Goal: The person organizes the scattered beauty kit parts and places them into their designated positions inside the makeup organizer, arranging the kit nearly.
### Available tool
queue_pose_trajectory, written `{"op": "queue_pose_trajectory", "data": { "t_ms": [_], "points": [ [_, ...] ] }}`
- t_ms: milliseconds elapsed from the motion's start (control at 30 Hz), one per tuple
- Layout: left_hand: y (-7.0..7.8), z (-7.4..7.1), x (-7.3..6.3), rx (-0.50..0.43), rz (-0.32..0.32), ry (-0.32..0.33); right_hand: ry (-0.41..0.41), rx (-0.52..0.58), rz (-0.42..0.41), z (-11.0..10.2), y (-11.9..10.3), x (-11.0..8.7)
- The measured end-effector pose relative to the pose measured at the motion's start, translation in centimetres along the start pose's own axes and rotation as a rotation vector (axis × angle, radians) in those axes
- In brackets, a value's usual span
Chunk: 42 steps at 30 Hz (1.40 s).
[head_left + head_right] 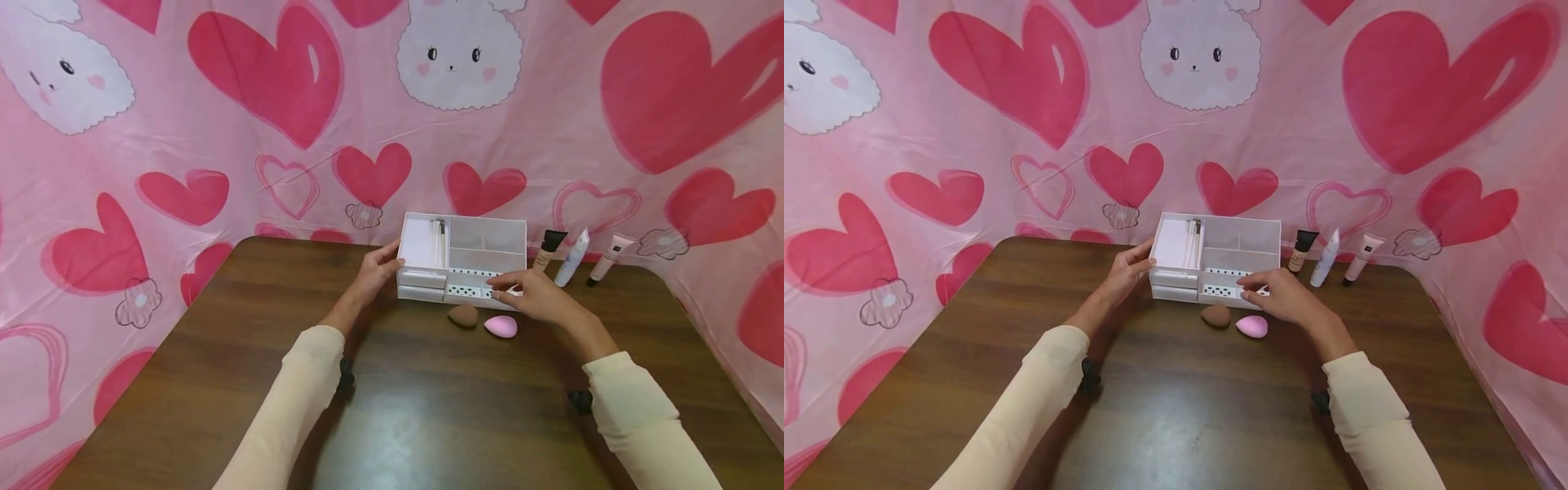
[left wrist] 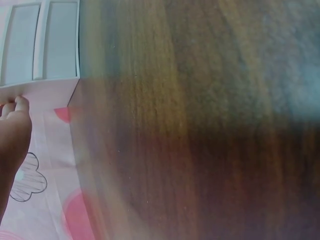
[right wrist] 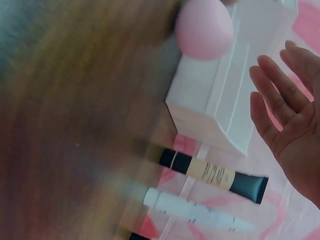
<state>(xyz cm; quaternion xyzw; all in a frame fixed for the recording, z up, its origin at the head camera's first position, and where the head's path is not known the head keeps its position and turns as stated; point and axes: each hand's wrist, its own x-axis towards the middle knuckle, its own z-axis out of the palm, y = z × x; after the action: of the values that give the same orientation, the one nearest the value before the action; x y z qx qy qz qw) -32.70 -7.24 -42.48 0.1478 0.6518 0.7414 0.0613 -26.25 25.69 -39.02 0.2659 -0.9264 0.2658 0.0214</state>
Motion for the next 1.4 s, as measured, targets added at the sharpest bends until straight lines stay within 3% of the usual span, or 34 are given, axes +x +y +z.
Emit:
{"op": "queue_pose_trajectory", "data": {
  "t_ms": [400,733,1033,1400],
  "points": [
    [0.0,-0.4,0.2,-0.002,-0.069,-0.043,0.018,-0.007,-0.074,3.1,-1.1,-0.4],
    [0.4,-0.8,0.6,0.053,-0.057,-0.113,0.042,-0.136,-0.195,5.6,-1.5,0.2],
    [0.4,-0.7,0.6,0.014,-0.042,-0.114,0.004,-0.171,-0.158,5.9,-1.8,0.6],
    [0.3,-0.3,0.4,-0.047,-0.033,-0.088,0.047,-0.119,-0.162,5.9,-1.3,0.6]
  ]
}}
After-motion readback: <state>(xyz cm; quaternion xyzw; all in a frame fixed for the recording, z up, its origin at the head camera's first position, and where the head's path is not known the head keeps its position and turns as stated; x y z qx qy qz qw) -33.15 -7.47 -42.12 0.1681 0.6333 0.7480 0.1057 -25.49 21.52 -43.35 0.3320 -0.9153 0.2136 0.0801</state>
